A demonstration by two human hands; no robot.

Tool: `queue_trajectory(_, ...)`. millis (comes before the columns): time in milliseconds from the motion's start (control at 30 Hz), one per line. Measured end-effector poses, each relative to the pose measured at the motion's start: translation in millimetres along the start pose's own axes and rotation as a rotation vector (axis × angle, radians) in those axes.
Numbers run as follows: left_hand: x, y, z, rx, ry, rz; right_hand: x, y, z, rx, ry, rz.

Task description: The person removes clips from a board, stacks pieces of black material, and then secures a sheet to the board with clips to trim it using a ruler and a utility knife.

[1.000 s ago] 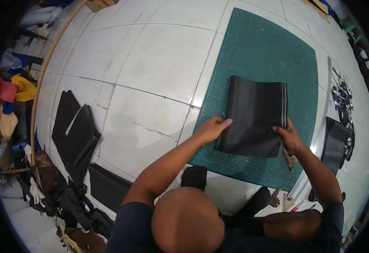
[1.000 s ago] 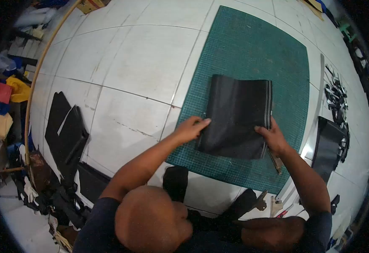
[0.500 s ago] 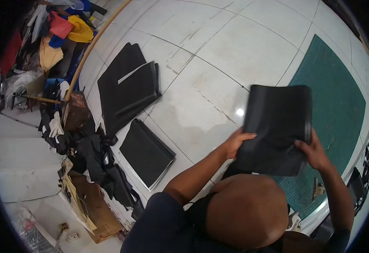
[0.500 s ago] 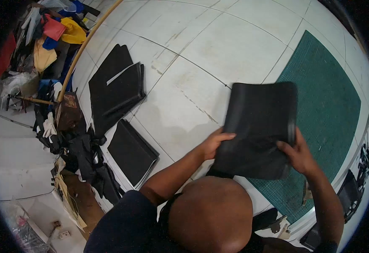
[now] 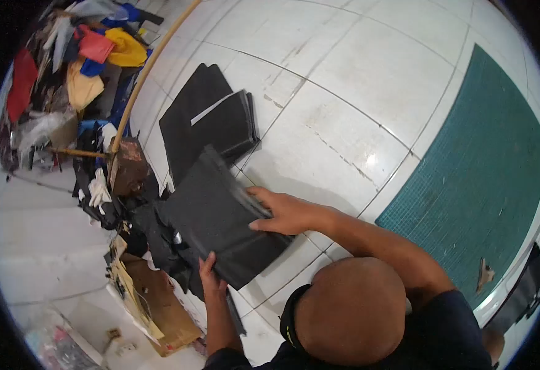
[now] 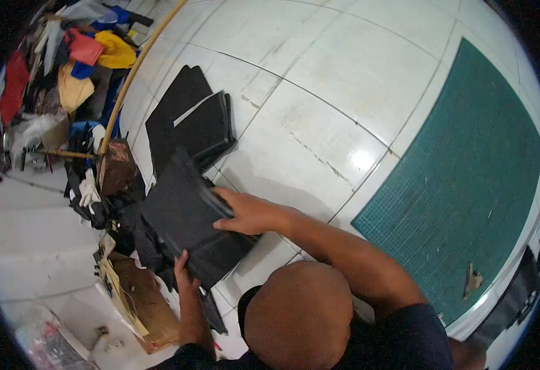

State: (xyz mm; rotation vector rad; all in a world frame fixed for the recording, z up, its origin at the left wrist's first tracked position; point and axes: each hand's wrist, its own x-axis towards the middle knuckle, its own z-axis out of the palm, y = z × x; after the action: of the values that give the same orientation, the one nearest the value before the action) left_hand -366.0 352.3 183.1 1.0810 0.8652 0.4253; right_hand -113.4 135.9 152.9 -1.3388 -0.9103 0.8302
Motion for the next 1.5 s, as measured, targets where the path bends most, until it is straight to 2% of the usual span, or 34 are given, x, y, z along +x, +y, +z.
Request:
queue_trajectory(67, 14, -7, -52, -0.094, 0.023, -0.095, 2, -19, -9, 0.011, -0.107, 0.119)
queue_trajectory(167, 46, -46, -123, -0.107, 0.096, -0.212, -30, 22, -47, -0.249, 0.039, 0.181)
queue_trajectory(233, 67, -77, -132, -0.116, 0.045, -0.265, -74, 24, -96, -0.396, 0.048, 0.294)
queue_trajectory(267, 71, -80, -138, -0.127, 0.083, -0.282, -102, 18, -121, -0.457, 0.058, 0.361)
queue_trajectory(333, 79, -88, -138, -0.139, 0.023, -0.285, -151, -24, -167, -0.502, 0.118, 0.631)
queue_trajectory(367, 73, -83, -144, -0.136, 0.017, -0.277, -175, -31, -189, -0.475, 0.174, 0.647)
queue_trajectory(433, 77, -84, -160, -0.163, 0.012, -0.303, -228, -51, -220, -0.607, 0.347, 0.689)
queue_trajectory(467, 78, -83, -162, -0.145, 0.030, -0.309, -256, -52, -235, -0.693, 0.419, 0.741)
queue_trajectory(533, 76, -83, -150, -0.103, 0.081, -0.304, -317, -45, -266, -0.843, 0.556, 0.724)
queue_trajectory(600, 80, -84, -155, -0.087, 0.085, -0.336, -361, -42, -283, -0.884, 0.625, 0.817)
queue_trajectory(700, 87, -82, -164, -0.104, 0.061, -0.420, -408, -40, -295, -0.931, 0.492, 0.825)
queue_trajectory(933, 85, -65, -155, -0.008, 0.114, -0.473, -419, -60, -285, -0.854, 0.523, 0.982)
queue_trajectory(1067, 80, -51, -140, 0.119, 0.089, -0.439, -454, -52, -294, -0.916, 0.539, 0.932)
queue_trajectory(1233, 79, -46, -129, 0.230, 0.033, -0.377, -485, -65, -295, -1.012, 0.541, 0.988)
queue_trajectory(1300, 76, -46, -131, 0.343, 0.144, -0.381, -498, -74, -293, -0.951, 0.537, 1.009)
queue_trajectory(1333, 77, -46, -131, 0.392, 0.196, -0.397, -511, -69, -294, -0.955, 0.548, 0.897)
queue_trajectory(1367, 78, -46, -131, 0.441, 0.248, -0.412, -526, -63, -292, -0.962, 0.576, 0.906)
queue_trajectory(1400, 71, -40, -108, 0.521, 0.343, -0.408, -532, -62, -289, -0.974, 0.604, 0.913)
queue_trajectory(1500, 74, -37, -98, 0.784, 0.399, -0.400, -552, -64, -293, -0.896, 0.582, 0.958)
